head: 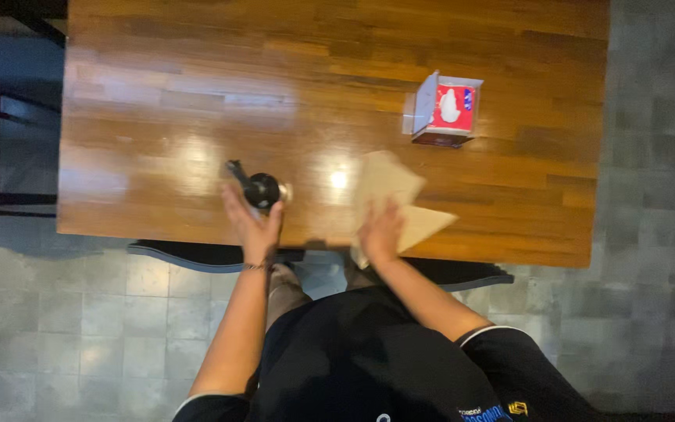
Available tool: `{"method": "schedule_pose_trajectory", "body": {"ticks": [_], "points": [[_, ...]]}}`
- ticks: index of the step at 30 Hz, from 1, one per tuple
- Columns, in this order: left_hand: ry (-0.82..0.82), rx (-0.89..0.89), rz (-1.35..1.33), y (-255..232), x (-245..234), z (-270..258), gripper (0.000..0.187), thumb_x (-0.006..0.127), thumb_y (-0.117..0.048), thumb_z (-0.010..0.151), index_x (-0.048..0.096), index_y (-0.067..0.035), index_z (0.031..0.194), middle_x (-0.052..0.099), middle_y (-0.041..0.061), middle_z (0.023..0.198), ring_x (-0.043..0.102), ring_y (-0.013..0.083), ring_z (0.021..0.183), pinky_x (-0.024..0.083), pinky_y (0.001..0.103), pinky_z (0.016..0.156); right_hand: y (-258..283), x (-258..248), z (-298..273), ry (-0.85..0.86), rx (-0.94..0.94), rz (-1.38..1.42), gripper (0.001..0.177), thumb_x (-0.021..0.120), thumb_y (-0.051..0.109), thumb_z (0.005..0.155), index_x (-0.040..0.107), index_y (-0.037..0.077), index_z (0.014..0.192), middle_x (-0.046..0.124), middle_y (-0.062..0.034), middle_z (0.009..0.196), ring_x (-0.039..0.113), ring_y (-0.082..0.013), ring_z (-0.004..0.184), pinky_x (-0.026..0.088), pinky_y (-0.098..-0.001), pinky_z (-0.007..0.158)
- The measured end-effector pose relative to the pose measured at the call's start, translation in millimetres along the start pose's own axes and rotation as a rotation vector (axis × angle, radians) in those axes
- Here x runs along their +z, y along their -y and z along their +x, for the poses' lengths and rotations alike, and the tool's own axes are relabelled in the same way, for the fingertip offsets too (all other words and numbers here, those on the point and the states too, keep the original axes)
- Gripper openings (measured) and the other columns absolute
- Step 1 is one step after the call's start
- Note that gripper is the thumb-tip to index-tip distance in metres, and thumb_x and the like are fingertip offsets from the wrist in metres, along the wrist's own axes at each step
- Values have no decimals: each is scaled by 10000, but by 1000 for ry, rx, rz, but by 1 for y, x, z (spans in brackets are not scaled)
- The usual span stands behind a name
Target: The person wipes down several wooden tables using a spray bottle and a cloth, and then organizes items on the tables including tissue boxes and flower vases.
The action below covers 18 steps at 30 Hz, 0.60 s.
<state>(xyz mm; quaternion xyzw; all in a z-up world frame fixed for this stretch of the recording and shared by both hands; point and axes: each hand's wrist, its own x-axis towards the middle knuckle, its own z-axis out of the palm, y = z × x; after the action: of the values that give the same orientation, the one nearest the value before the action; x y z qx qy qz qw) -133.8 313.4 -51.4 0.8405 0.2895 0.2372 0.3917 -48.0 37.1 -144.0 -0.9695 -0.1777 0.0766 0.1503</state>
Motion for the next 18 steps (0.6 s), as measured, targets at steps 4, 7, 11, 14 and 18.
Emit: {"method": "schedule_pose_trajectory", "body": {"ticks": [4, 7, 11, 14, 18], "points": [[45, 80, -61, 19, 14, 24, 1013, 813, -396, 904, 216, 67, 1578, 294, 355, 1592, 294, 501, 1490, 267, 566, 1231, 92, -17, -21, 393, -453, 77, 714, 629, 86, 797, 503, 246, 1482, 321, -193, 1621, 269, -377, 1518, 206, -594, 1203], [170, 65, 78, 14, -3, 46, 505, 786, -313, 923, 623, -79, 1340, 530, 227, 1506, 418, 459, 1455, 276, 590, 1160, 76, -17, -2, 339, -544, 28, 666, 551, 72, 834, 563, 297, 1460, 418, -124, 1619, 343, -297, 1521, 266, -536, 1203], [343, 78, -84, 1, -54, 64, 308, 767, -250, 887, 674, -91, 1133, 639, 156, 1331, 561, 400, 1283, 378, 545, 1112, -16, -28, -4, -32, -131, -51, 573, 539, 121, 900, 563, 201, 1466, 497, -178, 1508, 388, -389, 1465, 320, -549, 1176], [351, 122, -180, 17, -94, 58, 298, 772, -202, 868, 654, -79, 1113, 639, 162, 1331, 583, 398, 1240, 470, 482, 1055, -56, -39, -20, -227, 348, 7, 550, 547, 157, 960, 534, 175, 1510, 445, -268, 1552, 417, -445, 1412, 364, -559, 1150], [278, 123, -191, 57, -138, 52, 308, 789, -157, 859, 655, -63, 1120, 637, 183, 1316, 581, 401, 1241, 474, 472, 1046, -2, -1, 9, -347, 843, -1, 518, 521, 252, 1017, 481, 107, 1512, 426, -275, 1566, 398, -436, 1436, 336, -549, 1172]]}}
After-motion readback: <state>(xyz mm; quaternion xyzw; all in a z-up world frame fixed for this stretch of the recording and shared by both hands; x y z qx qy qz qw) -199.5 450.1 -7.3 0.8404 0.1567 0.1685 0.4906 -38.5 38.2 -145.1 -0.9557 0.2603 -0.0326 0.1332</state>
